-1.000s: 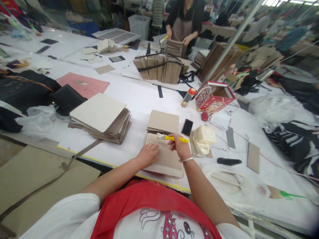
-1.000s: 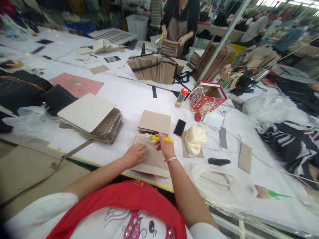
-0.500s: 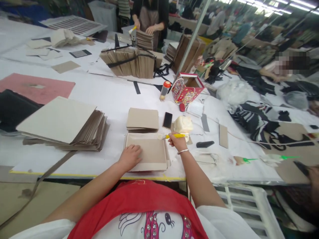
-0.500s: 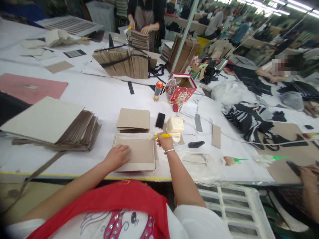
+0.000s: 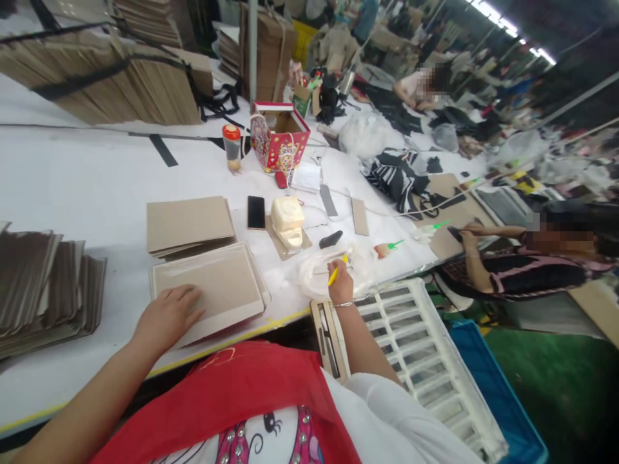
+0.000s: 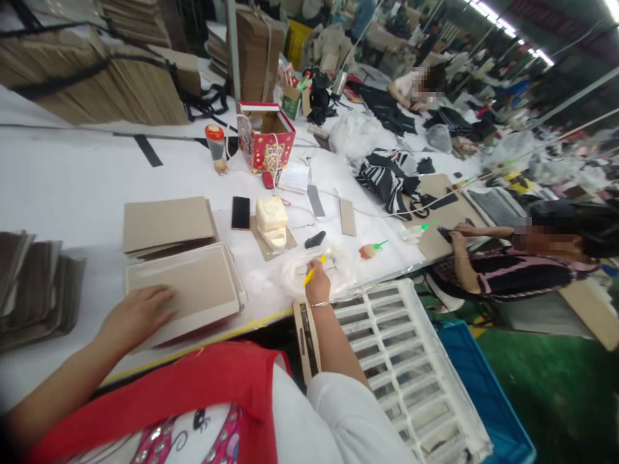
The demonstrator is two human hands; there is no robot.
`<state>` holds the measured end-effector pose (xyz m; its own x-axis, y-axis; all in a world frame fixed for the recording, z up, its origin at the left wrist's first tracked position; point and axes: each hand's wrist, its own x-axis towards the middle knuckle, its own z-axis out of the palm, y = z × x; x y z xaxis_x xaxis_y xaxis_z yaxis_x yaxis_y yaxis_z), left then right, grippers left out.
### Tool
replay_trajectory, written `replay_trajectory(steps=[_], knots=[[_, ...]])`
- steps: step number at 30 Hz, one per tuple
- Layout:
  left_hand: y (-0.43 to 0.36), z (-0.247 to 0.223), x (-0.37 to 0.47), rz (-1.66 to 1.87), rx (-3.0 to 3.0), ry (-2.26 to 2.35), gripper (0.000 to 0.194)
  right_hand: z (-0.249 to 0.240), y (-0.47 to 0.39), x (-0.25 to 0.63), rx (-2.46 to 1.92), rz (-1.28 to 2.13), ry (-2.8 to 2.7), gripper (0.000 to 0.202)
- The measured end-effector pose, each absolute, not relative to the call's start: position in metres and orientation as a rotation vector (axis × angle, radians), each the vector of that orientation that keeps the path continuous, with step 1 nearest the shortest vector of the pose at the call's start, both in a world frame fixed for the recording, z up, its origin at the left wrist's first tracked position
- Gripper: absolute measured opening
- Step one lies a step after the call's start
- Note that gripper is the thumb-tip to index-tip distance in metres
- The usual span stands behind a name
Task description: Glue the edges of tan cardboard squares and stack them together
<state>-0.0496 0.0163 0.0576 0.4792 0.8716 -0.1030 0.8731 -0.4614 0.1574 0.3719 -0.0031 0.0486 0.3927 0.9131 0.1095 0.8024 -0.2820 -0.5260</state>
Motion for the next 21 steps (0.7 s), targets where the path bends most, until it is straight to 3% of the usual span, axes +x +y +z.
replay_trajectory(steps=[3,9,21], knots=[[0.016,0.054,-0.048,-0.001,2.566,1.521,0.044,0.017,-0.009,0.396,-2.334,0.070,-1.536,0.027],[0.017,0.057,-0.042,0.029,2.538,1.518,0.044,-0.025,0.006,0.405,-2.341,-0.031,-1.941,0.026],[0.017,0.053,-0.042,-0.022,2.483,1.579,0.046,-0.049,0.006,0.407,-2.472,-0.003,-1.952,0.026]])
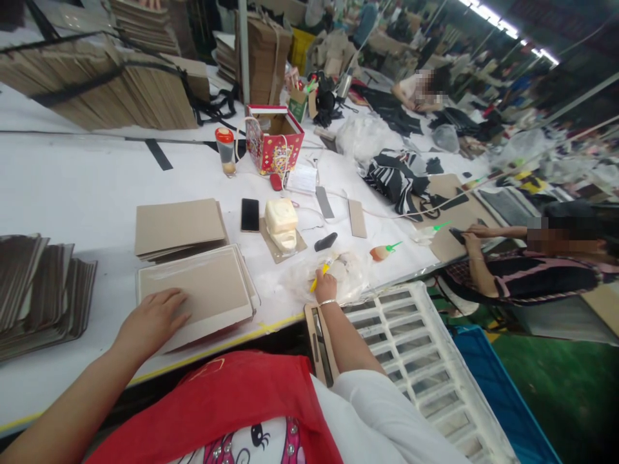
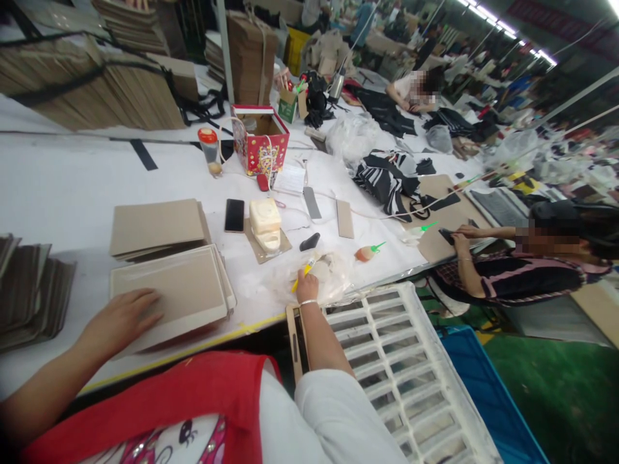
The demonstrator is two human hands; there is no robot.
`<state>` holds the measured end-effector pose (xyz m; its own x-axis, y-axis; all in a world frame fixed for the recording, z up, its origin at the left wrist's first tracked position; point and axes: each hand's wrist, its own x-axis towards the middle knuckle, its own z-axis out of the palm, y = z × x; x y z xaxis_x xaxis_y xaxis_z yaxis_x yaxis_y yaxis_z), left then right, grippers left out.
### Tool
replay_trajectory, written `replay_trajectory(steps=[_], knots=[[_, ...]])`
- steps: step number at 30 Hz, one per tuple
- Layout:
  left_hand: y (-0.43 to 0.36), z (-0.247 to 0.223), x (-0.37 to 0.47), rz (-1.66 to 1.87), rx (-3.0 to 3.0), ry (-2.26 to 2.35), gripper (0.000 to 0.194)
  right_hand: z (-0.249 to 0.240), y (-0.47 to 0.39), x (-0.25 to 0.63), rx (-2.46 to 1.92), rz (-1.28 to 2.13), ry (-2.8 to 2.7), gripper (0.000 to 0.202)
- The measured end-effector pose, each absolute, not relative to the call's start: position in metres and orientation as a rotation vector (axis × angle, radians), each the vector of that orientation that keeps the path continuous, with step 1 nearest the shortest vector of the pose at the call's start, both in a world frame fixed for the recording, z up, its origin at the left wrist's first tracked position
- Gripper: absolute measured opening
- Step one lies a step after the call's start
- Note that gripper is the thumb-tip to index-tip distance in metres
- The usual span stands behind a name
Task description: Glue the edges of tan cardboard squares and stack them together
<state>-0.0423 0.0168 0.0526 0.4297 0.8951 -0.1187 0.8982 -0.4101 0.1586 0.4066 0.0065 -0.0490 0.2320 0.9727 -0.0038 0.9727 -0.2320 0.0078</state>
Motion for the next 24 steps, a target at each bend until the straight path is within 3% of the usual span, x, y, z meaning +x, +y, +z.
replay_trajectory(steps=[5,10,14,19,24], knots=[[0.017,0.056,-0.043,-0.037,2.449,1.565,0.045,-0.026,-0.012,0.406,2.686,-0.084,1.974,0.025],[0.017,0.066,-0.042,-0.015,2.419,1.559,0.049,0.032,-0.021,0.389,3.111,-0.484,2.106,0.031],[0.015,0.082,-0.017,0.406,2.233,1.563,0.057,0.077,-0.011,0.342,3.255,-1.195,2.309,0.036],[0.011,0.101,0.036,0.698,1.395,1.161,0.073,0.100,0.005,0.257,3.076,-2.093,2.261,0.037],[0.005,0.105,0.039,0.704,0.787,0.930,0.044,0.104,0.018,0.198,2.915,-2.315,2.298,0.033]])
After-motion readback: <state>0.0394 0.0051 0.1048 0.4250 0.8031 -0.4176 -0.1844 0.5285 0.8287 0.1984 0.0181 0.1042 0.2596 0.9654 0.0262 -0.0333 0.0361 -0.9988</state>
